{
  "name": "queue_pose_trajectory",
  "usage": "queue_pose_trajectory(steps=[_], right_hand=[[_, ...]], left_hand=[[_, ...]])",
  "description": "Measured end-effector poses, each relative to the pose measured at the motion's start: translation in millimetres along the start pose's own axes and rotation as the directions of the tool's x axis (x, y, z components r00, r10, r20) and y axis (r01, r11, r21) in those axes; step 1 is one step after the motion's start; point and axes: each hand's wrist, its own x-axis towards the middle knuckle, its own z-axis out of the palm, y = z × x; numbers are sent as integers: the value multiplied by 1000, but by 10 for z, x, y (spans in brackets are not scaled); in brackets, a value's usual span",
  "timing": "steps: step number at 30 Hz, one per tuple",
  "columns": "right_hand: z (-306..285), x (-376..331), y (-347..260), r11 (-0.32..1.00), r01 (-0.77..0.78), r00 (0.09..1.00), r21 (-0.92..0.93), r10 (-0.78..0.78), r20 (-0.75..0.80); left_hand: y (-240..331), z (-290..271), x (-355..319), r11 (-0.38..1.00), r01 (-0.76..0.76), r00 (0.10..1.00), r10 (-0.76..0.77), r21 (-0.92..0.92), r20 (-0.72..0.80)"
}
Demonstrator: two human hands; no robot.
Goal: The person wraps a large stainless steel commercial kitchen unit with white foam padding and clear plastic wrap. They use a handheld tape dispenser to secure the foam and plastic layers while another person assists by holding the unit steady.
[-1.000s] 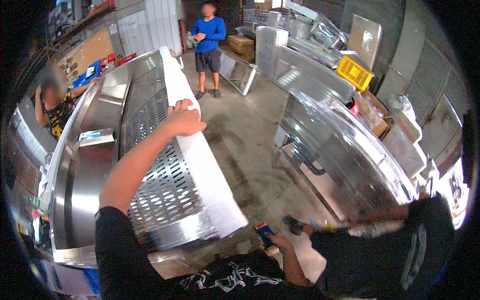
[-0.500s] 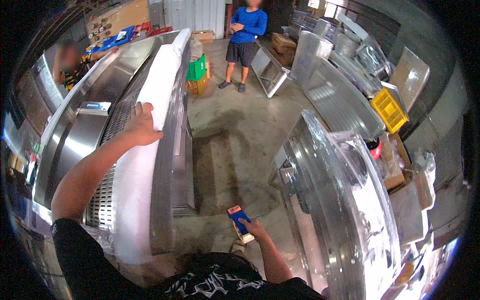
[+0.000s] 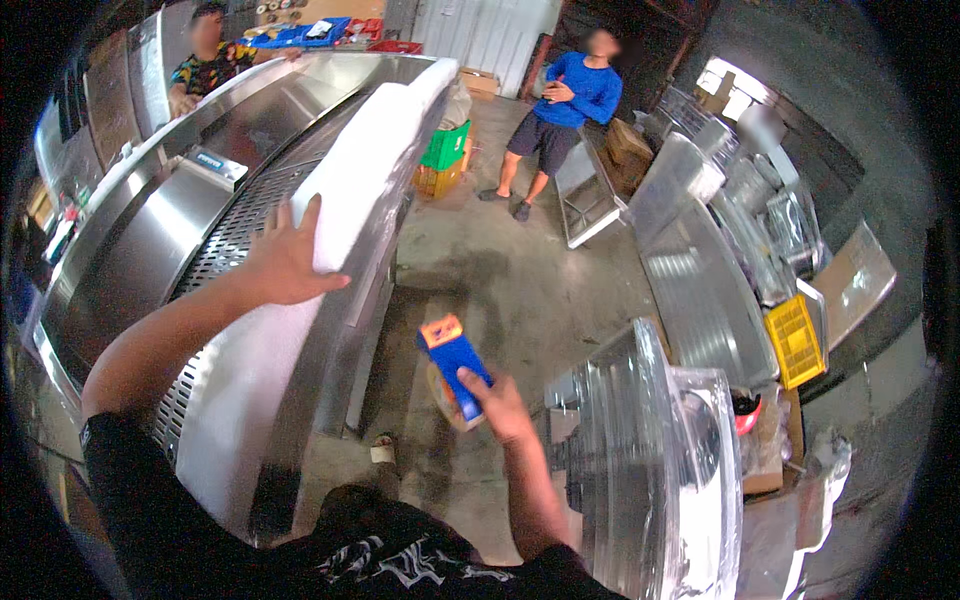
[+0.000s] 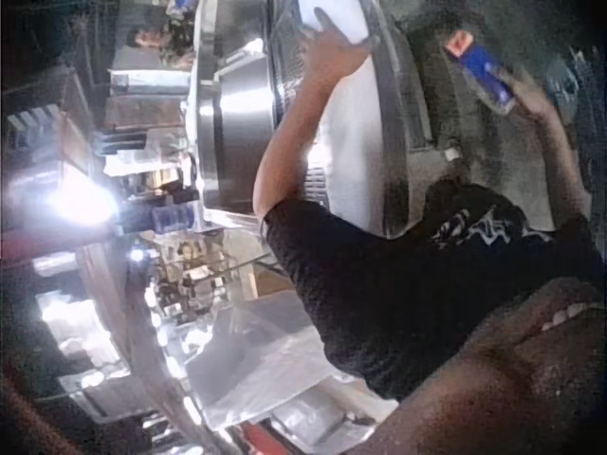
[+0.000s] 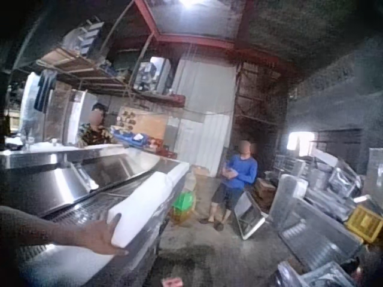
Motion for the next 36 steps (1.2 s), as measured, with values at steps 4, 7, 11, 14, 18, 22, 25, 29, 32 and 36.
queue_pose_trajectory(steps=[4, 7, 11, 14, 18, 22, 25, 29, 32, 36], right_hand=[[23, 389, -973, 987, 150, 988, -59, -148, 41], [140, 455, -1660, 977, 209, 970, 44, -213, 120], [343, 786, -2088, 952, 306, 901, -26, -280, 331], [476, 918, -2161, 906, 400, 857, -141, -315, 409], [634, 1032, -2300, 895, 407, 825, -182, -275, 494], [680, 1198, -2326, 842, 459, 803, -282, -259, 536], [784, 1168, -2369, 866, 429, 830, -257, -266, 490], [841, 1145, -2448, 872, 413, 857, -265, -273, 438], [898, 1169, -2532, 851, 424, 858, -311, -267, 439], [1003, 1204, -2568, 859, 410, 863, -307, -256, 436]], left_hand=[[-136, 136, 99, 984, -58, 993, 40, -167, -109], [-159, 67, 67, 882, -115, 982, 33, -458, -184], [-286, -47, 6, 628, -165, 949, -109, -761, -296], [-334, -259, -104, 405, -264, 941, -90, -875, -326], [-272, -511, -274, -183, -97, 984, 129, -978, -121], [-358, -471, -157, -173, -130, 989, 51, -976, -141], [-479, -511, -46, -79, -44, 998, 32, -996, -47], [-567, -464, 58, -16, -113, 993, 44, -993, -114], [-628, -455, 92, 10, -184, 983, 29, -983, -183], [-733, -379, 179, -157, -58, 997, 33, -986, -64]])
